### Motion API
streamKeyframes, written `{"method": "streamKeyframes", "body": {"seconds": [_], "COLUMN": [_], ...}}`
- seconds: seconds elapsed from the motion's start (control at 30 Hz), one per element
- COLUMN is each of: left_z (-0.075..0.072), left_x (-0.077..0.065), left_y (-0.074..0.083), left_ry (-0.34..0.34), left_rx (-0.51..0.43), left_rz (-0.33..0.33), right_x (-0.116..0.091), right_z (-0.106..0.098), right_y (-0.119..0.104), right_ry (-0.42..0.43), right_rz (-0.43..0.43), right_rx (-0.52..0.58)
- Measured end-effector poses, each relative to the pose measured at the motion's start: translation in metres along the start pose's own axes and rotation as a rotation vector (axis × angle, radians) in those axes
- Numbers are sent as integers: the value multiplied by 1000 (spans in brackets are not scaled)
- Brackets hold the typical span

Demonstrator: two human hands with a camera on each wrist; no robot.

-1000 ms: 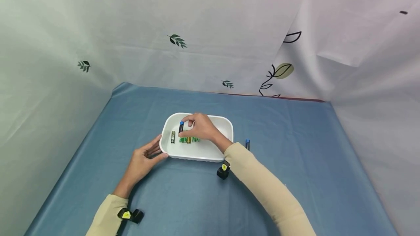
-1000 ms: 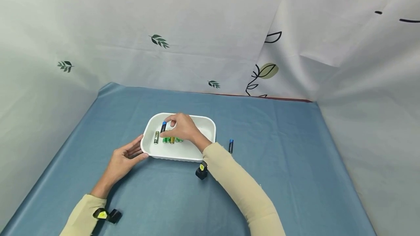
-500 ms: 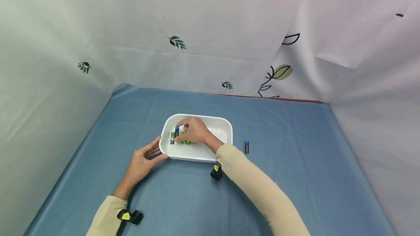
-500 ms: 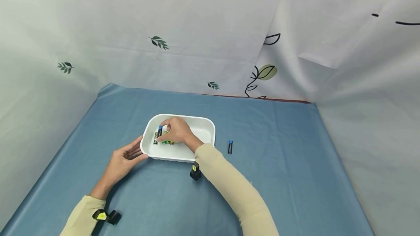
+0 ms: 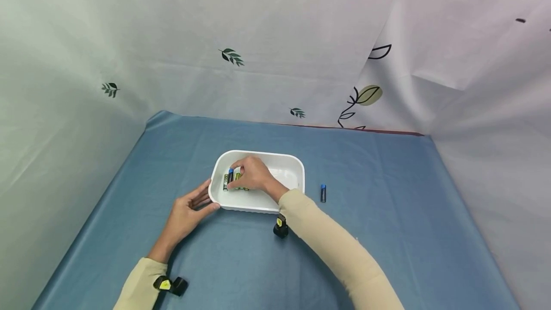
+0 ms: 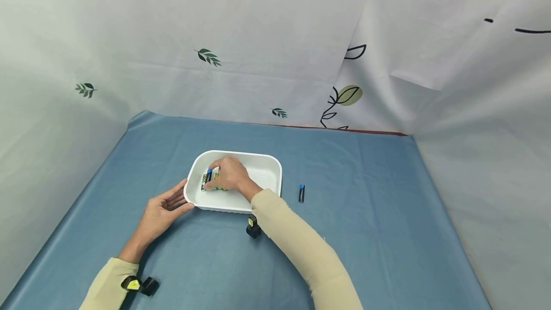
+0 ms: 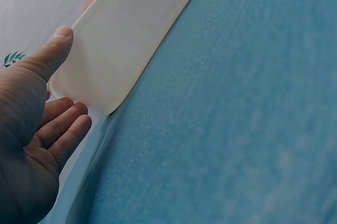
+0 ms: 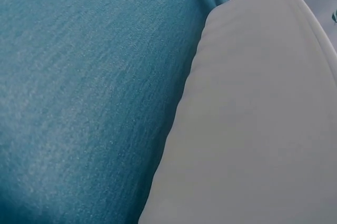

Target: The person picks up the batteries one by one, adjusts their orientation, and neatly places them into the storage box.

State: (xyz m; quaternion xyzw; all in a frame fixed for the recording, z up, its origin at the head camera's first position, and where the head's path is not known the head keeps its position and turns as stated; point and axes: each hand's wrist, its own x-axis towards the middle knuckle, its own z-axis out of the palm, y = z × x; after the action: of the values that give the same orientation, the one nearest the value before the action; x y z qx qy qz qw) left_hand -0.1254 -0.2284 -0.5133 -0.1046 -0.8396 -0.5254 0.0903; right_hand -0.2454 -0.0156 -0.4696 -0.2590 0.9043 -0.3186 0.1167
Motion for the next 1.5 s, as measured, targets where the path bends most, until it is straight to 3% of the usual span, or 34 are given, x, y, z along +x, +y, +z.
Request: {"method": "streamKeyframes", "body": {"seconds": [0.47, 0.8, 0.97, 1.17, 1.5], "left_z": [-1, 0, -1, -1, 0], "left_x": [-1, -2, -1, 0, 0], "left_y": [3, 2, 3, 4, 4], "left_ry": [0, -6, -6, -5, 0], "left_rx": [2, -11, -9, -12, -20], "left_rz": [-8, 2, 4, 0, -9], "right_x": [-1, -5, -12, -29, -71], "right_z": [1, -4, -20, -50, -98], "right_y": [-2, 1, 3, 4, 22], "right_ry": [-36, -5, 25, 75, 191], "right_rz": [9, 6, 4, -55, -67], "right_rx": [-76, -2, 73, 132, 90]}}
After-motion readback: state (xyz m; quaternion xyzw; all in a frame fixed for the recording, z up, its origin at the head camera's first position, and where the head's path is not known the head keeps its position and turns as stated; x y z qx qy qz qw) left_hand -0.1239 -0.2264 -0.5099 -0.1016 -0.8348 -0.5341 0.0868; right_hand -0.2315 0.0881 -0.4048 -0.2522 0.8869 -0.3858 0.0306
